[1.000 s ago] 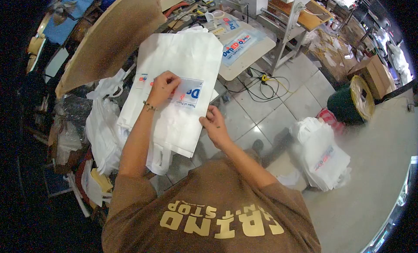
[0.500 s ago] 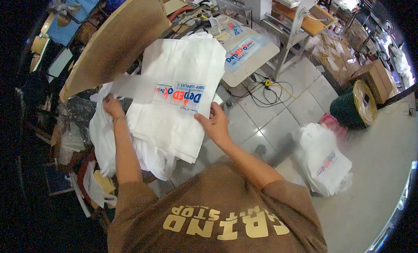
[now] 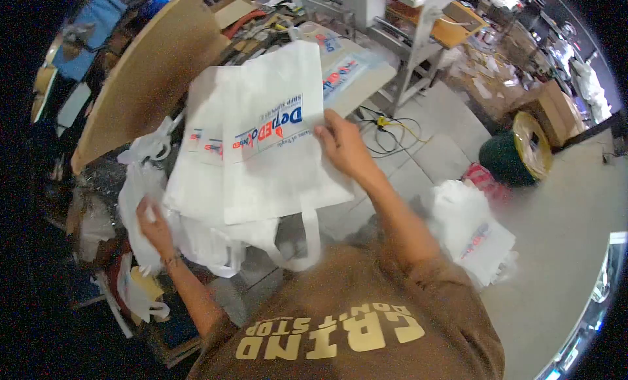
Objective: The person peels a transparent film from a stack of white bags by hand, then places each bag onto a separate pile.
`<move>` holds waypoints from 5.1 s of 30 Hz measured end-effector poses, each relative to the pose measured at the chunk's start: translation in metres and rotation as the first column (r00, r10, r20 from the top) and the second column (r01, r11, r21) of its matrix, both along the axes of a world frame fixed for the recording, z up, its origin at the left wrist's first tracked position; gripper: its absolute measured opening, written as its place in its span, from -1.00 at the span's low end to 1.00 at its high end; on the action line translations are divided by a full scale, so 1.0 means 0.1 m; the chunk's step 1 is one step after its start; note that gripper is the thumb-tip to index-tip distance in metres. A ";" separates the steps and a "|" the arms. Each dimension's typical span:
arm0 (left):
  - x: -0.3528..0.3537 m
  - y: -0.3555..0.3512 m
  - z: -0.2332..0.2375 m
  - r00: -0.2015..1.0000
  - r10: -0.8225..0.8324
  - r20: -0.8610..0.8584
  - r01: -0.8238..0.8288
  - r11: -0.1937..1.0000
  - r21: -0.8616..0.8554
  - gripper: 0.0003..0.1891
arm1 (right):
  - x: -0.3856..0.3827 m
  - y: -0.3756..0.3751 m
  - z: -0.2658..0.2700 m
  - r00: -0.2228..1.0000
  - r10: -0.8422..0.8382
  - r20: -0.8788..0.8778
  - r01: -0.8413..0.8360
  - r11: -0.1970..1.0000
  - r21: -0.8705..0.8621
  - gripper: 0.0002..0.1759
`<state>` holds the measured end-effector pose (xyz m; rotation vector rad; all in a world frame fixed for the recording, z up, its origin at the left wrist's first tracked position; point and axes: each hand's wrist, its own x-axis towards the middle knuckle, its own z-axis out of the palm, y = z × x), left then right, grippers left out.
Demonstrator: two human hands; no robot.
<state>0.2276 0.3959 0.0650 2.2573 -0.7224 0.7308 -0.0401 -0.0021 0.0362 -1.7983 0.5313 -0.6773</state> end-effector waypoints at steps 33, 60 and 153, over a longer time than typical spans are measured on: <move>0.37 -0.93 -1.16 0.771 -0.161 -0.616 0.380 0.893 0.242 -0.37 | -5.25 -0.88 -4.51 -0.063 -0.482 -0.874 0.654 0.642 -0.401 0.12; -1.08 -2.42 -0.18 0.571 -0.795 -0.205 0.821 0.549 0.159 -0.81 | 0.08 0.54 -0.60 0.949 0.068 0.308 -0.286 0.600 0.747 -0.48; 0.11 -1.77 -0.26 0.573 -0.765 -0.294 0.814 0.488 0.315 -0.63 | 1.05 1.29 -0.81 0.984 -0.078 0.160 0.010 0.922 0.388 -0.33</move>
